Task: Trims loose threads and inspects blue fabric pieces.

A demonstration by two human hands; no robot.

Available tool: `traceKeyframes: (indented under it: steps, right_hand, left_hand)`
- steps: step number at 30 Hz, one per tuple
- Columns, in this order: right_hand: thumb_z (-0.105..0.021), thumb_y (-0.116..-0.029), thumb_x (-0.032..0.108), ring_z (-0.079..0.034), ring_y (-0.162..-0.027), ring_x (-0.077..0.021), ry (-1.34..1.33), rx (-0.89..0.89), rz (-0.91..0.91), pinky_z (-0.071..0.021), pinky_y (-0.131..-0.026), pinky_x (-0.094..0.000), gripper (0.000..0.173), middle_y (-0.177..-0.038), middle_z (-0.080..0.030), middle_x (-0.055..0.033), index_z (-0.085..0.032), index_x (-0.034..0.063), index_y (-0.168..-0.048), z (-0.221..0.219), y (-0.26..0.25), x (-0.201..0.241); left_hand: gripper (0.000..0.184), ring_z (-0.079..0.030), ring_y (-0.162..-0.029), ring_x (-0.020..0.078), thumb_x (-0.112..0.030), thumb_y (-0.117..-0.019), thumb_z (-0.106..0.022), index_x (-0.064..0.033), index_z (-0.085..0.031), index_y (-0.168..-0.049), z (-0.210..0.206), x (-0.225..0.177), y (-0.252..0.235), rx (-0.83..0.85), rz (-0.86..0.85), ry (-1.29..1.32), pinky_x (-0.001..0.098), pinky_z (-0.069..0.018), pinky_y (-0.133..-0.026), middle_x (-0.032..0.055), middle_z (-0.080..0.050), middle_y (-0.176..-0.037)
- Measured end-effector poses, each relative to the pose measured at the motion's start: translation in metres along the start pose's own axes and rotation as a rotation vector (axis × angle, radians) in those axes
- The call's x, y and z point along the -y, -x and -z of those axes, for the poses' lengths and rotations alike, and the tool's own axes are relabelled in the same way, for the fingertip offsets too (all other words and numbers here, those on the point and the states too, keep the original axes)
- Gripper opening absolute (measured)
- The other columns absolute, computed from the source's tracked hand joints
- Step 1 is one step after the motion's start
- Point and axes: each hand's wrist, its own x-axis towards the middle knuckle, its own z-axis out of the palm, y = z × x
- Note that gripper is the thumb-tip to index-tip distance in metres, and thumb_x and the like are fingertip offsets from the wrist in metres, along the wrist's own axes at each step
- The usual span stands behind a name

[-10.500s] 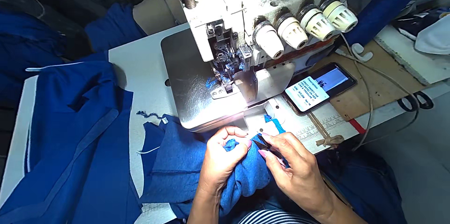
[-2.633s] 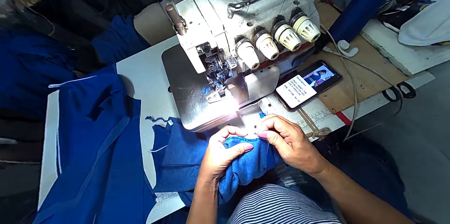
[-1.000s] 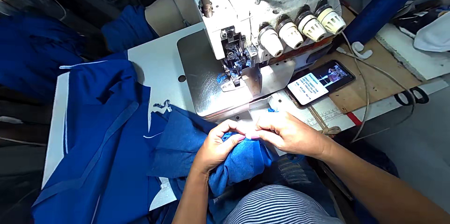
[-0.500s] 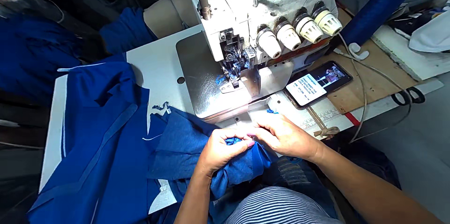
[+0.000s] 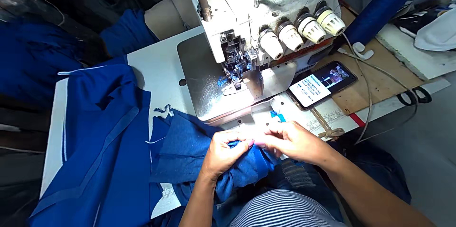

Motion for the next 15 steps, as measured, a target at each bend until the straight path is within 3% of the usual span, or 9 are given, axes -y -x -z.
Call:
traceKeyframes:
  steps: [3, 6, 15]
  right_hand:
    - [-0.075, -0.0942, 0.022, -0.055, -0.052, 0.0004, -0.168, 0.064, -0.095, -0.0459, -0.05, -0.0155, 0.017, -0.064, -0.064, 0.0043, -0.073, 0.0086, -0.084, -0.008, 0.005, -0.006]
    - [-0.071, -0.0945, 0.013, -0.053, -0.049, -0.0008, -0.222, -0.045, -0.068, -0.0454, -0.048, -0.0162, 0.017, -0.061, -0.059, 0.0033, -0.068, 0.0081, -0.078, -0.019, 0.007, -0.011]
    - [-0.071, -0.0948, 0.011, -0.059, -0.052, -0.0052, -0.376, -0.073, -0.14, -0.052, -0.051, -0.0188, 0.013, -0.067, -0.064, -0.0003, -0.068, 0.0071, -0.083, -0.025, 0.01, -0.013]
  left_hand:
    - [0.009, -0.07, -0.082, 0.0043, -0.007, -0.0875, -0.072, -0.0067, -0.079, -0.081, 0.001, 0.001, 0.0, 0.015, -0.035, 0.001, 0.0199, -0.0582, -0.077, -0.0009, -0.074, -0.084]
    - [0.009, -0.069, -0.079, 0.0033, -0.007, -0.0875, -0.072, -0.0061, -0.078, -0.08, 0.001, 0.002, 0.0, 0.01, -0.07, -0.011, 0.0189, -0.0578, -0.074, -0.0012, -0.074, -0.081]
    - [0.007, -0.069, -0.082, 0.005, -0.006, -0.0854, -0.073, -0.0065, -0.077, -0.079, 0.002, 0.003, 0.0, -0.01, -0.055, 0.025, 0.0203, -0.0585, -0.075, -0.0004, -0.074, -0.083]
